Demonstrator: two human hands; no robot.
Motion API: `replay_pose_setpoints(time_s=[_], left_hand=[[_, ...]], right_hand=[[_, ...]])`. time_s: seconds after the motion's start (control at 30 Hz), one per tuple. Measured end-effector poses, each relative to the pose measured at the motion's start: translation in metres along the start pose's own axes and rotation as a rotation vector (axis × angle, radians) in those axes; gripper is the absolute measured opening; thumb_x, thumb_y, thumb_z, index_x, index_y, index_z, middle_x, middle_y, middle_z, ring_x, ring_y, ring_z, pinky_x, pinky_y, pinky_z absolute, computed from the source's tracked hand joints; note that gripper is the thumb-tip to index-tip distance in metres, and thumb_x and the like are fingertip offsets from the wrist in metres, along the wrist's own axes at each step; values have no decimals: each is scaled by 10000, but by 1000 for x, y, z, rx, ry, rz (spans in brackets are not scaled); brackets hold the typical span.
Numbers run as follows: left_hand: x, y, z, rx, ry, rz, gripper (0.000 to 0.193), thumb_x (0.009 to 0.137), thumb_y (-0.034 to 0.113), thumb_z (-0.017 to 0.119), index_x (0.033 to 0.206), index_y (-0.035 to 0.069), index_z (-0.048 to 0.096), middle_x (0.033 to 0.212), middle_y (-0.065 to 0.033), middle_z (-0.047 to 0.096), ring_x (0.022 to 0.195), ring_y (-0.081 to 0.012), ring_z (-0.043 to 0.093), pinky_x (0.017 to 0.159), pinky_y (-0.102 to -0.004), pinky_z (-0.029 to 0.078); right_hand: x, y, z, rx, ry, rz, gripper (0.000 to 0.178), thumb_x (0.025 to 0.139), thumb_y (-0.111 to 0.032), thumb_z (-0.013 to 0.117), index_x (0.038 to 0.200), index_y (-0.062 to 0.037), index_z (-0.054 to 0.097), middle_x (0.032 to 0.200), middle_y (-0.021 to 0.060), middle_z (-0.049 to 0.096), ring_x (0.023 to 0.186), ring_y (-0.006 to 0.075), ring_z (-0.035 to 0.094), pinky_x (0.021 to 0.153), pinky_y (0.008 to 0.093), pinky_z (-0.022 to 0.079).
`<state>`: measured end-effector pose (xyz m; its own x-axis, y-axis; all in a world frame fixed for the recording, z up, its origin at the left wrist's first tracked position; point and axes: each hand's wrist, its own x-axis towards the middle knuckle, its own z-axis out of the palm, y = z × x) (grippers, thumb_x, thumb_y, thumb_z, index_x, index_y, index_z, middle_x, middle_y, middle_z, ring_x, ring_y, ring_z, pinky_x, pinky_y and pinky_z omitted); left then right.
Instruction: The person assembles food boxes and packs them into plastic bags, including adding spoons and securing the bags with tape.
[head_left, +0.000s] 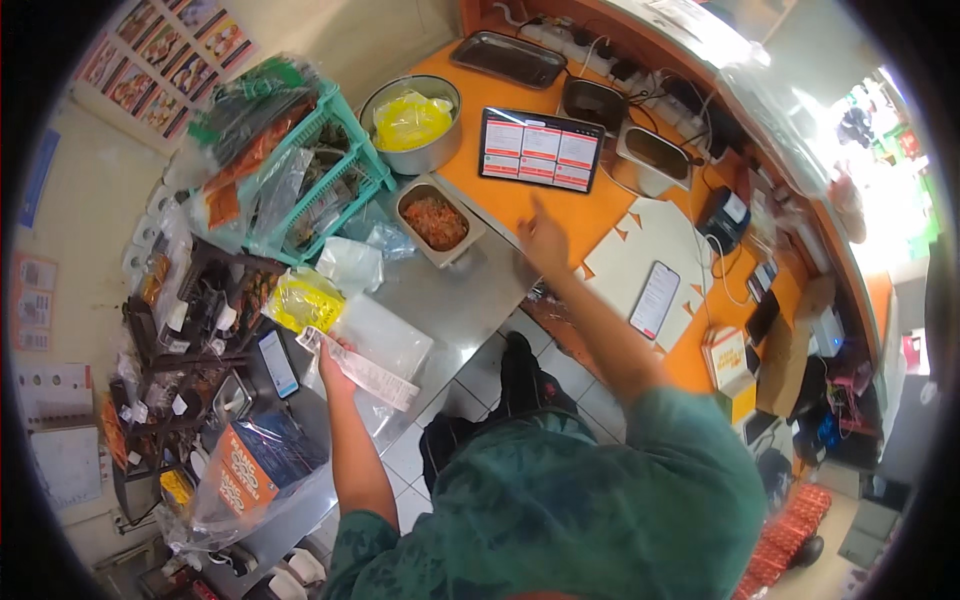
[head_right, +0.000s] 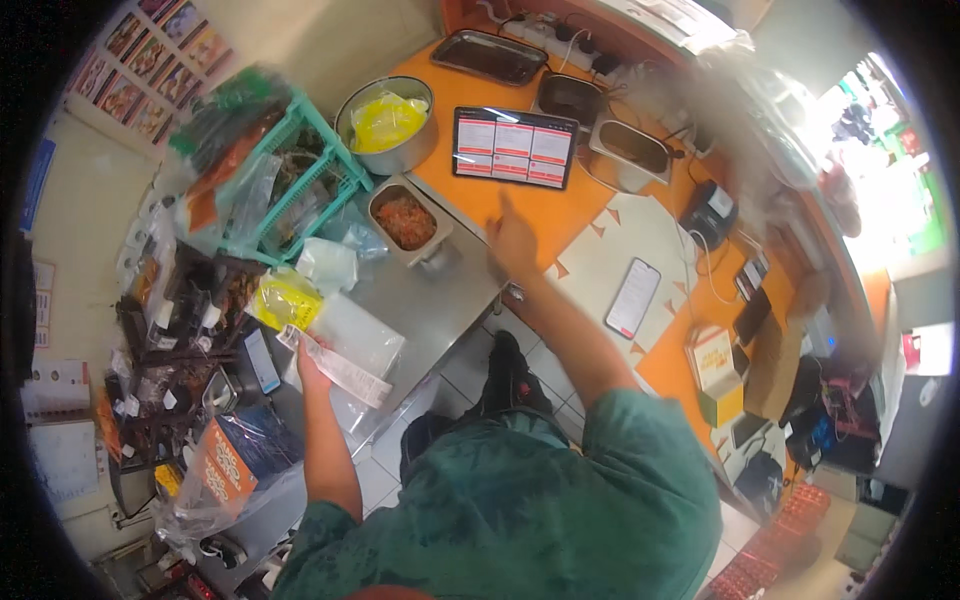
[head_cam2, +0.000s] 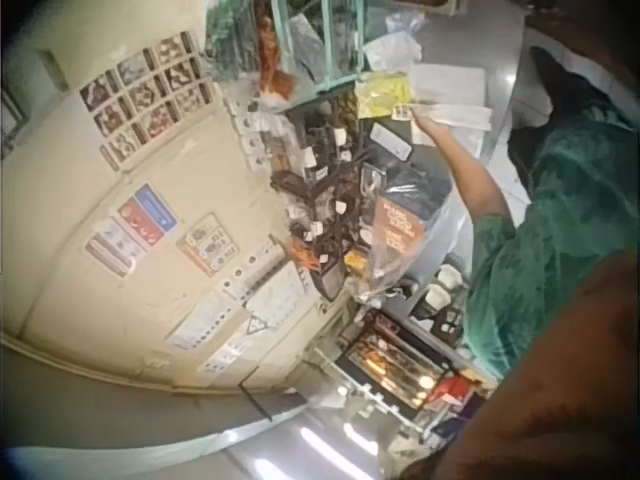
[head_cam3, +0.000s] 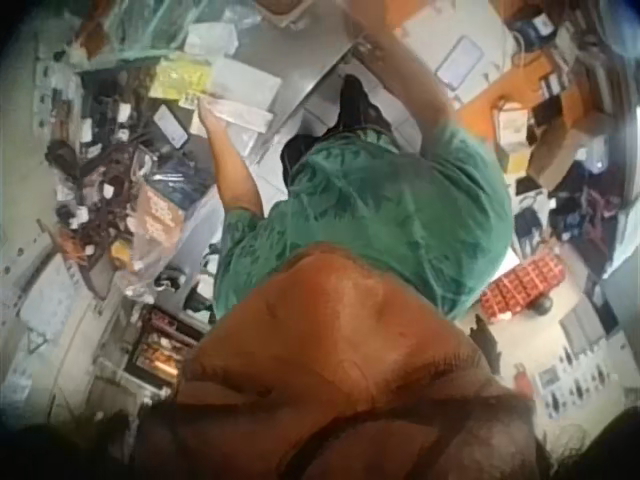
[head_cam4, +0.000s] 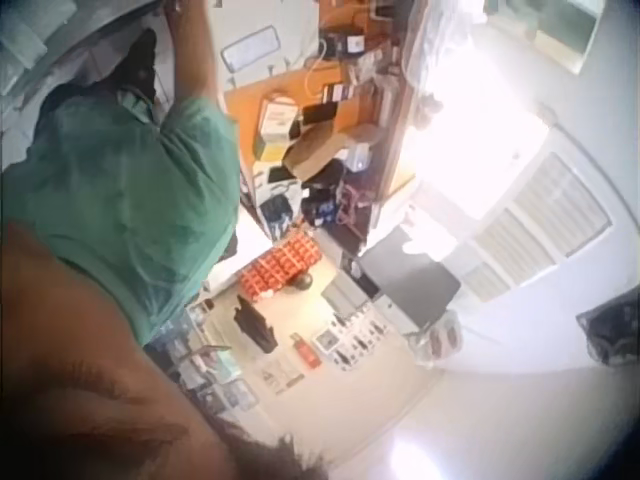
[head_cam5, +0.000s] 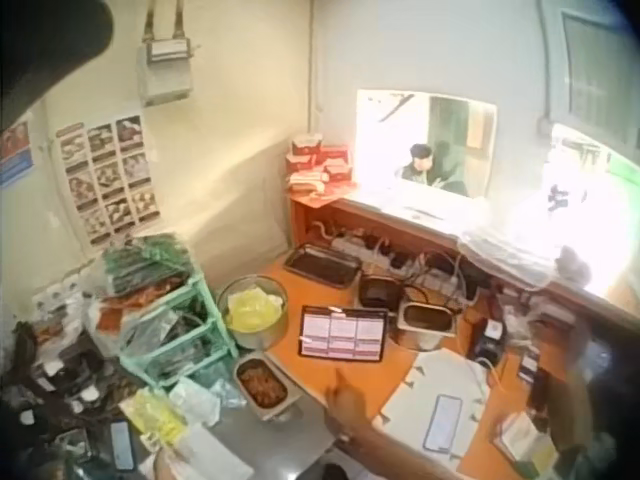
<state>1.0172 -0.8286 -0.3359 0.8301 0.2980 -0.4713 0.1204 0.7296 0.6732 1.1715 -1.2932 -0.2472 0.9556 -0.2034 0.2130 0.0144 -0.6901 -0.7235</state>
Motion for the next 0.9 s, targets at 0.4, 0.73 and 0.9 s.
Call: replay_pose_setpoints(time_s=[0.4,0.73,0.9], left_hand=[[7,-4,20,83,309,124,373,1005,298,363,1244,41,489,1036,-123,593,882,-229,546,868,-376,467],[8,-14,8,81,291,189,315,995,298,398,1180,61,493,975,-89,572,895,-213,527,872,-367,448],[9,-13,6,68,207,223,312,996,300,398,1185,72,498,965,-76,571,894,-209,525,876,-359,440]], right_hand=[[68,97,-2,-385,-173,-341,580,894,-323,551,1414,-124,388,841,174,640,714,341,649,648,442,540],[76,83,4,-419,-205,-156,644,910,-434,521,1471,-201,307,779,112,625,643,298,642,580,426,535],[80,79,8,-461,-179,-151,690,908,-495,511,1490,-214,270,668,95,613,549,294,621,513,424,521]])
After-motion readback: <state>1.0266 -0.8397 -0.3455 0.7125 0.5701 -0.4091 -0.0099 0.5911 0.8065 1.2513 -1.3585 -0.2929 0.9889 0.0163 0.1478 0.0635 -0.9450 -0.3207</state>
